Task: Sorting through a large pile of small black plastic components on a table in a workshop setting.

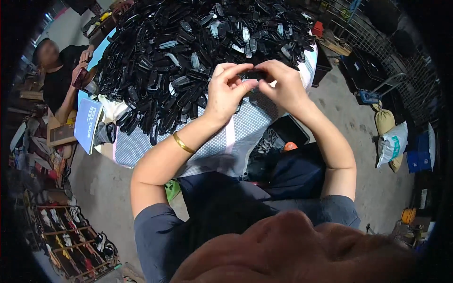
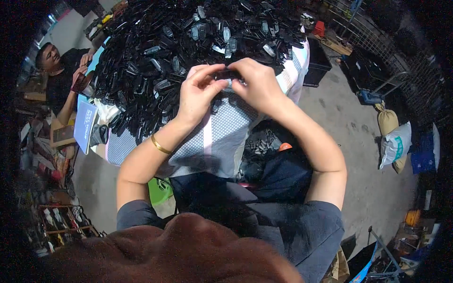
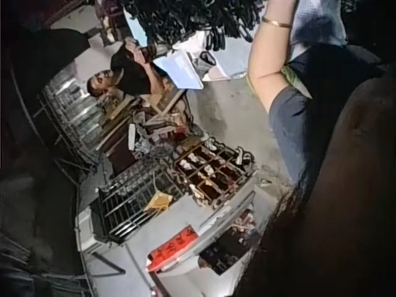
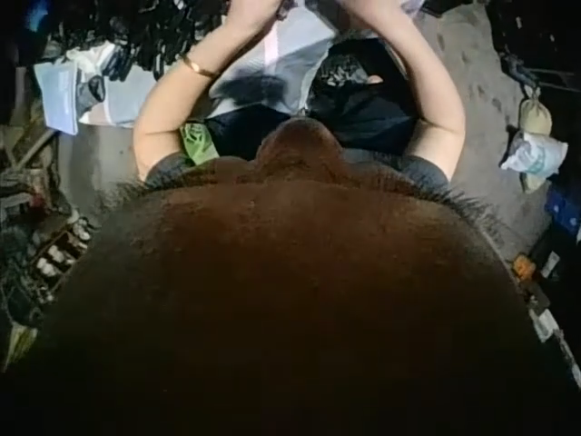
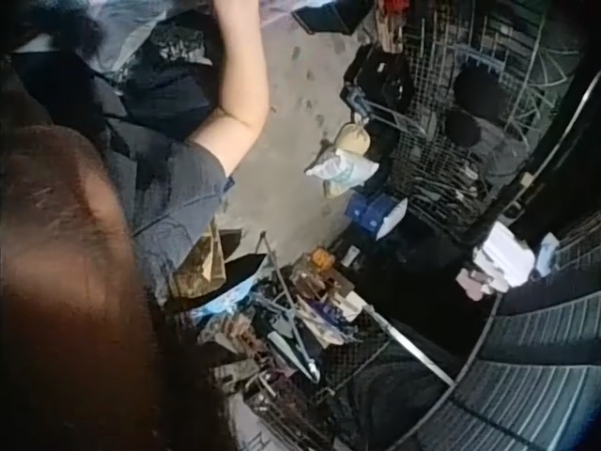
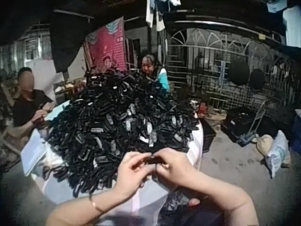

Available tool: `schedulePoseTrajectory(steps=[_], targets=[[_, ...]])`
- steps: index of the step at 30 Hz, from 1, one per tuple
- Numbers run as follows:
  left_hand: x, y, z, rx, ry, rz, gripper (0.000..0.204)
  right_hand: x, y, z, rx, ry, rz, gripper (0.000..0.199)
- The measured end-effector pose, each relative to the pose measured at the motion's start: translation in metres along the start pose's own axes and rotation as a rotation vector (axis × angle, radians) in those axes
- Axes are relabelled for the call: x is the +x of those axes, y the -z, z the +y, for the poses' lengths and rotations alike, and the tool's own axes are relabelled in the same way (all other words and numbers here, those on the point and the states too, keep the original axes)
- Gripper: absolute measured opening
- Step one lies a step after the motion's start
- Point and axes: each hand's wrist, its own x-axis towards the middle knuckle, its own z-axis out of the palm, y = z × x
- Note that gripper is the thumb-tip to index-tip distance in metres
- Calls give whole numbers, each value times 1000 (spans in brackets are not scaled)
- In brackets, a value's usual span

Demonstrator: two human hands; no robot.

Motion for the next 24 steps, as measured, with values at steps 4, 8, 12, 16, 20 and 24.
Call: schedulePoseTrajectory(steps=[4,8,12,16,20,24], targets=[[1,0,0,114,-154,107,25,-2,0,-7,-27,-27,-16,38],[10,9,1,-42,-140,128,22,-1,8,9,68,-249,-116,45],[16,14,-5,-308,121,37,25,1,15,8,816,-509,-164,32],[15,13,1,-371,174,56,20,0,10,-13,812,-558,-164,32],[13,12,3,-475,360,-35,20,-11,-11,-10,730,-445,-102,32],[14,16,13,-798,401,-149,26,-9,-6,0,789,-573,-101,26]])
